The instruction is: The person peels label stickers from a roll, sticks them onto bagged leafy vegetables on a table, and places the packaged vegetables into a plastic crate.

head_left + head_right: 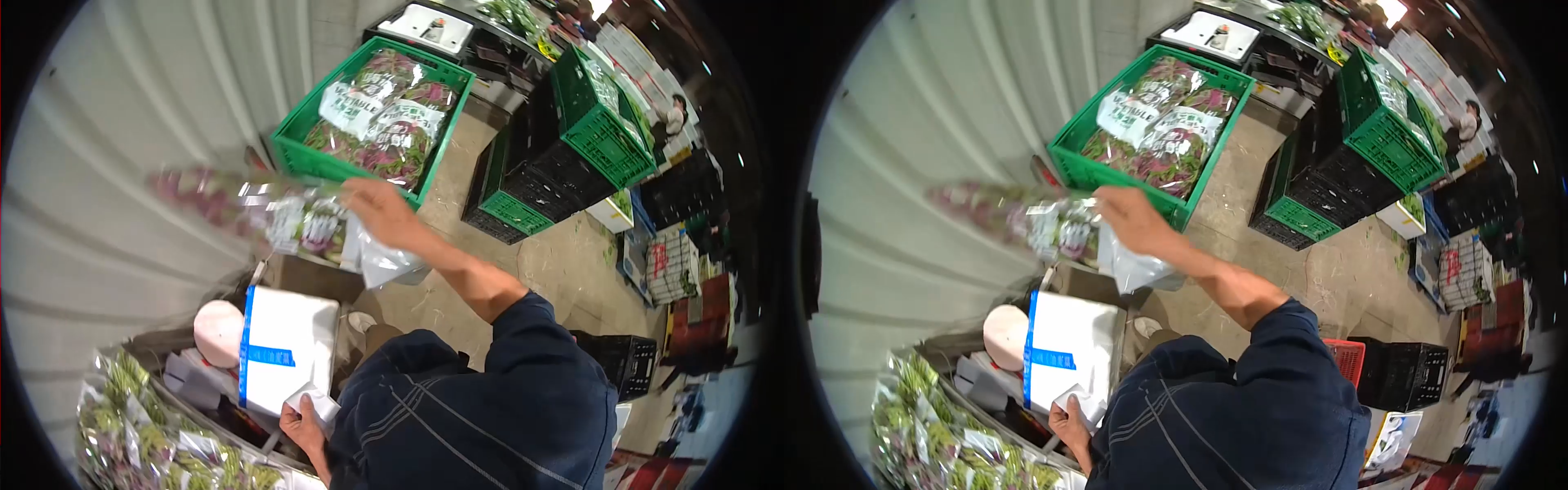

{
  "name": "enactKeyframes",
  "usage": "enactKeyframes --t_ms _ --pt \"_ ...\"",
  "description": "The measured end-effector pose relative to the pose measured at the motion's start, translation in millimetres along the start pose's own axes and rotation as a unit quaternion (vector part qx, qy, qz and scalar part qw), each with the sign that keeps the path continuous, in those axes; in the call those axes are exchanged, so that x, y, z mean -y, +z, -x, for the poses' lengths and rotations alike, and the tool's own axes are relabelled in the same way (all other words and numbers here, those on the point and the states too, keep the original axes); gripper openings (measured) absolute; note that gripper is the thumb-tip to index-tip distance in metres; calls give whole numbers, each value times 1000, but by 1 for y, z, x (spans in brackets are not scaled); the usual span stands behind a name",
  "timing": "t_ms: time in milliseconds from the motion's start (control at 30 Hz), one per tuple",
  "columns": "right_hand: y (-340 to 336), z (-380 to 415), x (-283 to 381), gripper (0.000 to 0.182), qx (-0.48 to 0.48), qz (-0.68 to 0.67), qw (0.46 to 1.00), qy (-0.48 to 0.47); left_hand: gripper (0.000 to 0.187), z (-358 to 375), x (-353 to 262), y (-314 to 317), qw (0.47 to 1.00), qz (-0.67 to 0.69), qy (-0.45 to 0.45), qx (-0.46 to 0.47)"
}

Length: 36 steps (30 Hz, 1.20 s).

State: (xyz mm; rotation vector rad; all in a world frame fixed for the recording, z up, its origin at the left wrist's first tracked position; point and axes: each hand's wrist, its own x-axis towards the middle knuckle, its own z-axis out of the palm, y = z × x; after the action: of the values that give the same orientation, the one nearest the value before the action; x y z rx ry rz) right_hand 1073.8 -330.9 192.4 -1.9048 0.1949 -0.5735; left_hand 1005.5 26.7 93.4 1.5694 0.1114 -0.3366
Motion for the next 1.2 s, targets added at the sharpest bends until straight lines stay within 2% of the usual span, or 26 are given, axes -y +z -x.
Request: enactKeyframes --t_ms 67,200,233,300,433,533,567,667,733,800,833,867,933,1000,1033,1133,1167,1200 --pt "-41 -22 -20 10 -99 -18 995 -10 13 -14 -7 18 1000 -11 -3 16" --pt "-117 -67 -68 15 -292 -73 949 92 12 -34 -20 41 999 -36 -19 29" --pt "-133 -78 -73 15 -295 -75 948 91 12 -40 -24 47 999 -41 -20 26" --pt "-160 -98 -86 19 -379 -119 909 130 11 -50 -28 54 998 -51 -18 23" --pt "-204 -129 -142 19 -434 -221 862 141 15 -65 -25 63 997 -66 -13 23" --pt "-213 -149 -170 23 -527 -86 804 262 15 -76 -24 66 996 -84 -18 30" --pt "-217 -150 -195 23 -526 -87 802 269 15 -77 -27 66 995 -90 -22 27" --pt "-239 -151 -267 24 -521 13 834 182 15 -80 -36 76 994 -104 -28 24" --pt "-246 -142 -232 25 -504 116 836 183 15 -81 -37 76 994 -100 -29 15" --pt "-291 -133 -237 24 -395 156 887 182 15 -82 -36 77 995 -93 -29 10" --pt "-307 -127 -223 22 -339 167 914 148 15 -82 -35 77 995 -92 -32 8" --pt "-317 -126 -191 21 -283 176 936 115 15 -83 -33 76 995 -96 -38 10" --pt "-326 -127 -124 16 -124 133 976 120 15 -87 -33 76 993 -106 -47 15" --pt "-349 -139 -82 11 40 268 957 100 15 -91 -36 85 993 -106 -56 22" --pt "-357 -144 -70 11 38 268 957 107 16 -94 -38 91 992 -104 -61 30" --pt "-361 -169 -53 11 202 427 880 40 16 -104 -45 104 991 -105 -67 47" --pt "-354 -172 -54 11 205 426 880 41 15 -106 -46 107 991 -105 -66 51" --pt "-345 -172 -53 12 218 464 858 34 15 -106 -45 110 991 -104 -65 55"
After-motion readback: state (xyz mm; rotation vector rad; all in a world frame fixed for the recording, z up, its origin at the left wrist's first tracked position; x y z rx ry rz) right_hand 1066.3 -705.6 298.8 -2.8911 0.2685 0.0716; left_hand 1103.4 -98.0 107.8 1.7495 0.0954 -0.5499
